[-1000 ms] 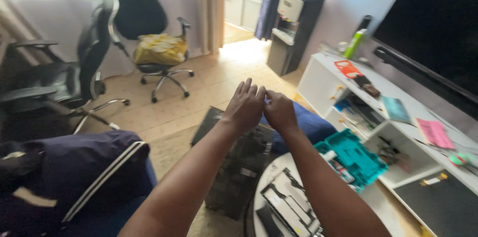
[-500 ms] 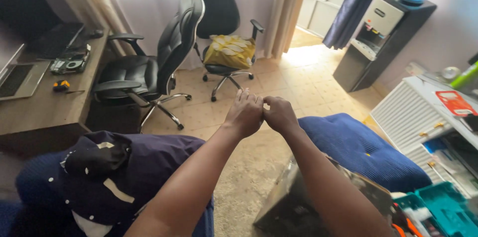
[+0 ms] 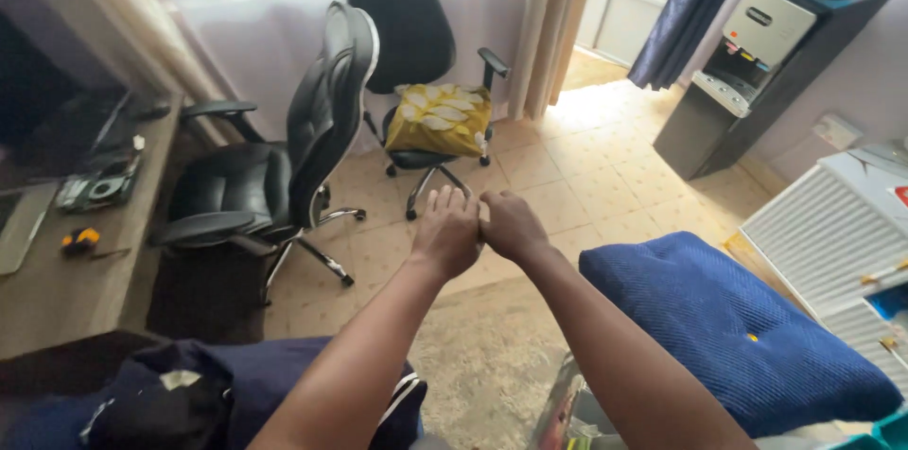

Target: The user is reassembling a laptop, putting parts back into the chassis and closing the case.

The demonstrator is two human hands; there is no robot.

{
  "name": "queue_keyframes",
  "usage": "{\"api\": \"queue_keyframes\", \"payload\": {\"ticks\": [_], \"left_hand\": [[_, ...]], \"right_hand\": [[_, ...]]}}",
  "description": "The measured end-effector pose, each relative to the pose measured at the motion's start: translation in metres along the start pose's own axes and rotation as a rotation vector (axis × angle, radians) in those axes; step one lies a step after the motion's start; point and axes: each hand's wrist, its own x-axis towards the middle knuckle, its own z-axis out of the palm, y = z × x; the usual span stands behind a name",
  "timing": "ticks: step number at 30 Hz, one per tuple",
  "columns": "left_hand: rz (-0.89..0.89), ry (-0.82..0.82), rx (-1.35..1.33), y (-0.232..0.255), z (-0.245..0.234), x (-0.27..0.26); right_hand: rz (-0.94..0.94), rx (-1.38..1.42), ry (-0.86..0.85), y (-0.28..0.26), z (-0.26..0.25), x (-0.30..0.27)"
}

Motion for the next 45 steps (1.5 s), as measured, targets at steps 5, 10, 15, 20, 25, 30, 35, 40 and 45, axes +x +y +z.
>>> {"api": "queue_keyframes", "payload": {"ticks": [5, 10, 15, 20, 25, 30, 35, 40, 45], "left_hand": [[-0.013, -0.003, 0.036, -0.026, 0.034, 0.029], [0.014, 0.052, 0.078, -0.077, 0.082, 0.05], [-0.039, -0.044, 0.099, -0.154, 0.083, 0.08], [-0.071, -0.066, 0.137, -0.232, 0.085, 0.096], [-0.236, -0.082, 0.243, -0.296, 0.061, 0.089], [-0.462, -0.037, 0.327, -0.359, 0.057, 0.047], [-0.742, -0.059, 0.394, -0.399, 0.028, 0.009], [-1.005, -0.03, 0.436, -0.425, 0.0, -0.025], [-1.188, -0.003, 0.52, -0.44, -0.012, -0.067]], "right_hand": [[0.087, -0.056, -0.086, 0.019, 0.021, 0.036], [0.157, -0.137, -0.131, 0.035, 0.066, 0.087], [0.164, -0.12, -0.161, 0.012, 0.106, 0.156], [0.115, -0.15, -0.191, -0.016, 0.148, 0.222], [-0.087, -0.18, -0.251, -0.063, 0.184, 0.276], [-0.285, -0.174, -0.396, -0.135, 0.22, 0.318], [-0.515, -0.17, -0.544, -0.196, 0.271, 0.344], [-0.774, -0.11, -0.609, -0.263, 0.304, 0.359], [-0.974, -0.066, -0.697, -0.314, 0.333, 0.355]]}}
